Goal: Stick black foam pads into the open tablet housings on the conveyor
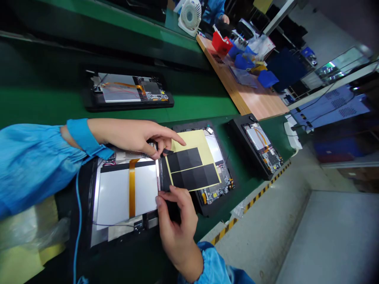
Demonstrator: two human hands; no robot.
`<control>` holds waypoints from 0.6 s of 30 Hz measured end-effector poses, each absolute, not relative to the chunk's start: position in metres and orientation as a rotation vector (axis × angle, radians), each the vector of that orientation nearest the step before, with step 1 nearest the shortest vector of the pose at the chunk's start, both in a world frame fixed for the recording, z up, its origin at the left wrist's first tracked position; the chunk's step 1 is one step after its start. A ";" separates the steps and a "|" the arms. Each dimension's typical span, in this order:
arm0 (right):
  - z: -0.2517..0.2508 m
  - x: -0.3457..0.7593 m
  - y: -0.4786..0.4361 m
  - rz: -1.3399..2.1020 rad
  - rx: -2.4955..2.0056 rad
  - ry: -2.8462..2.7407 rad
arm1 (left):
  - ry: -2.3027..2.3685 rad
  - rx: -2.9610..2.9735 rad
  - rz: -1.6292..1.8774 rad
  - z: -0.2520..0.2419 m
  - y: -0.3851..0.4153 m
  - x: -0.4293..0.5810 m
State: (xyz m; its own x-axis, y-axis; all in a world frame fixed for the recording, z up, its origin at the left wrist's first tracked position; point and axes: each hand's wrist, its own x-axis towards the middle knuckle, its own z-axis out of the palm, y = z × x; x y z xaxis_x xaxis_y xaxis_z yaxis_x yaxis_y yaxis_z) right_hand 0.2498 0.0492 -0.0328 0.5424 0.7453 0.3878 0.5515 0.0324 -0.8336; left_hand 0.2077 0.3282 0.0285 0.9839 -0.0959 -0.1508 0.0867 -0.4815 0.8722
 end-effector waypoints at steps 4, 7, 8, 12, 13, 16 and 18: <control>-0.030 0.251 0.051 0.179 -1.651 -1.148 | 0.043 2.116 -0.177 0.025 0.329 0.207; -0.031 0.251 0.051 0.196 -1.671 -1.140 | 0.065 2.189 -0.117 0.027 0.324 0.202; -0.032 0.251 0.050 0.200 -1.676 -1.134 | 0.076 2.200 -0.075 0.028 0.321 0.199; -0.035 0.250 0.049 0.202 -1.693 -1.109 | 0.075 2.141 0.006 0.037 0.302 0.191; -0.036 0.250 0.049 0.202 -1.697 -1.100 | 0.064 2.119 -0.033 0.038 0.297 0.191; -0.039 0.249 0.048 0.207 -1.692 -1.074 | 0.044 2.084 -0.180 0.037 0.287 0.191; -0.040 0.248 0.047 0.203 -1.683 -1.057 | 0.031 2.086 -0.236 0.034 0.285 0.192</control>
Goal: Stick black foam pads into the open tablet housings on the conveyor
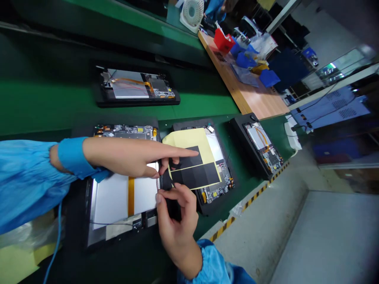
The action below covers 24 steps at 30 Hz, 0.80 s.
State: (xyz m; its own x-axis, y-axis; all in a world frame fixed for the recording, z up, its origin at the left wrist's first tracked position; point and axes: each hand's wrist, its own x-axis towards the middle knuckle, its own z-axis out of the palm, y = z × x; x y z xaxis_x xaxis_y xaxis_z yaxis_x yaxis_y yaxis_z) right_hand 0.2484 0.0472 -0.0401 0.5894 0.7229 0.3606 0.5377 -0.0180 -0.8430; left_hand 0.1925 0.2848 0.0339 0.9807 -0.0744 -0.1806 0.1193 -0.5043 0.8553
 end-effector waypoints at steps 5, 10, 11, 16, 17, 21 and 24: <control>-0.041 0.247 0.048 0.175 -1.673 -1.057 | -0.035 2.069 -0.272 0.028 0.290 0.194; -0.044 0.247 0.047 0.203 -1.655 -1.063 | -0.016 2.129 -0.130 0.024 0.294 0.195; -0.045 0.247 0.047 0.210 -1.651 -1.066 | -0.020 2.140 -0.120 0.023 0.294 0.195; -0.043 0.249 0.048 0.238 -1.630 -1.071 | -0.027 2.157 -0.082 0.023 0.295 0.195; -0.041 0.250 0.048 0.247 -1.624 -1.069 | -0.024 2.157 -0.065 0.023 0.295 0.194; -0.024 0.266 0.050 0.380 -1.639 -1.111 | -0.018 2.181 -0.023 0.024 0.297 0.193; -0.005 0.288 0.058 0.642 -1.622 -1.182 | -0.048 2.192 -0.016 0.021 0.298 0.192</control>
